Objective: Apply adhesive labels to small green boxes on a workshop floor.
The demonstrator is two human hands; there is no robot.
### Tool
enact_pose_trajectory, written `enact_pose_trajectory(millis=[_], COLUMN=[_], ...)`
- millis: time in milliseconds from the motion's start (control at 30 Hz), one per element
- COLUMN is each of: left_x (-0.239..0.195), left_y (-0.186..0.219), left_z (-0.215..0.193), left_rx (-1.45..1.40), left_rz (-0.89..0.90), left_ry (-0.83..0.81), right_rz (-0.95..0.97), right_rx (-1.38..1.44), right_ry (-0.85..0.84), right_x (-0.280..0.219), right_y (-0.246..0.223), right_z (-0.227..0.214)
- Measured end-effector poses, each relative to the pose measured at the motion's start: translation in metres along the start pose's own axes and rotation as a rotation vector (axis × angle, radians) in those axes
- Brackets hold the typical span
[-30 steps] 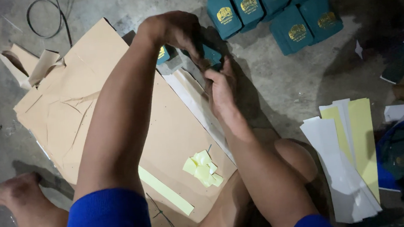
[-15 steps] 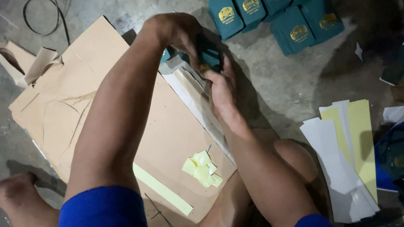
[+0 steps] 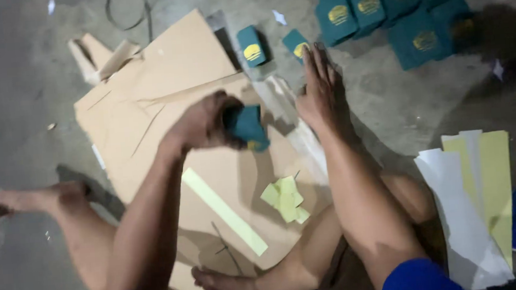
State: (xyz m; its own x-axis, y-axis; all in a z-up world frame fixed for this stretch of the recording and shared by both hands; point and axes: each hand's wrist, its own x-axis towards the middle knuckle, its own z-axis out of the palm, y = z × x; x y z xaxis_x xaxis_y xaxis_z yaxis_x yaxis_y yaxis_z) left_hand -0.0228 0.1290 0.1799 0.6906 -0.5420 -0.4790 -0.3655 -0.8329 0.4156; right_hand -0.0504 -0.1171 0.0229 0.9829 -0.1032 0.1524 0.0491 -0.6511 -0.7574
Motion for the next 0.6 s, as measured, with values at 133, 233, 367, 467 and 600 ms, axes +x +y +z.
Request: enact_pose_trajectory(millis=[133,233,367,467,600], left_x=[-0.113,-0.178,-0.220,-0.229,-0.232], left_y=[0.019,0.038,0.070,0.072,0.057], left_z=[0.045,0.100,0.149,0.182,0.222], left_rx=[-0.306,-0.377,-0.437,-0.396,-0.335], left_rz=[-0.132,-0.312,-0.466,-0.464,-0.384], left_ry=[0.154,0.265,0.369,0.520,0.608], right_rz=[-0.060,0.010,0.009,0.094,0.064], right_rx=[-0.287,-0.362,-0.457,-0.516,-0.354], right_ry=[-0.147,-0.163,-0.102,-0.148,-0.220], right_x=[-0.013,-0.021,-0.039,-0.049,-0.058], right_y=[-0.006,-0.001,0.015,0.005,0.025], right_z=[0.007,0.009,0.001,-0.025,-0.033])
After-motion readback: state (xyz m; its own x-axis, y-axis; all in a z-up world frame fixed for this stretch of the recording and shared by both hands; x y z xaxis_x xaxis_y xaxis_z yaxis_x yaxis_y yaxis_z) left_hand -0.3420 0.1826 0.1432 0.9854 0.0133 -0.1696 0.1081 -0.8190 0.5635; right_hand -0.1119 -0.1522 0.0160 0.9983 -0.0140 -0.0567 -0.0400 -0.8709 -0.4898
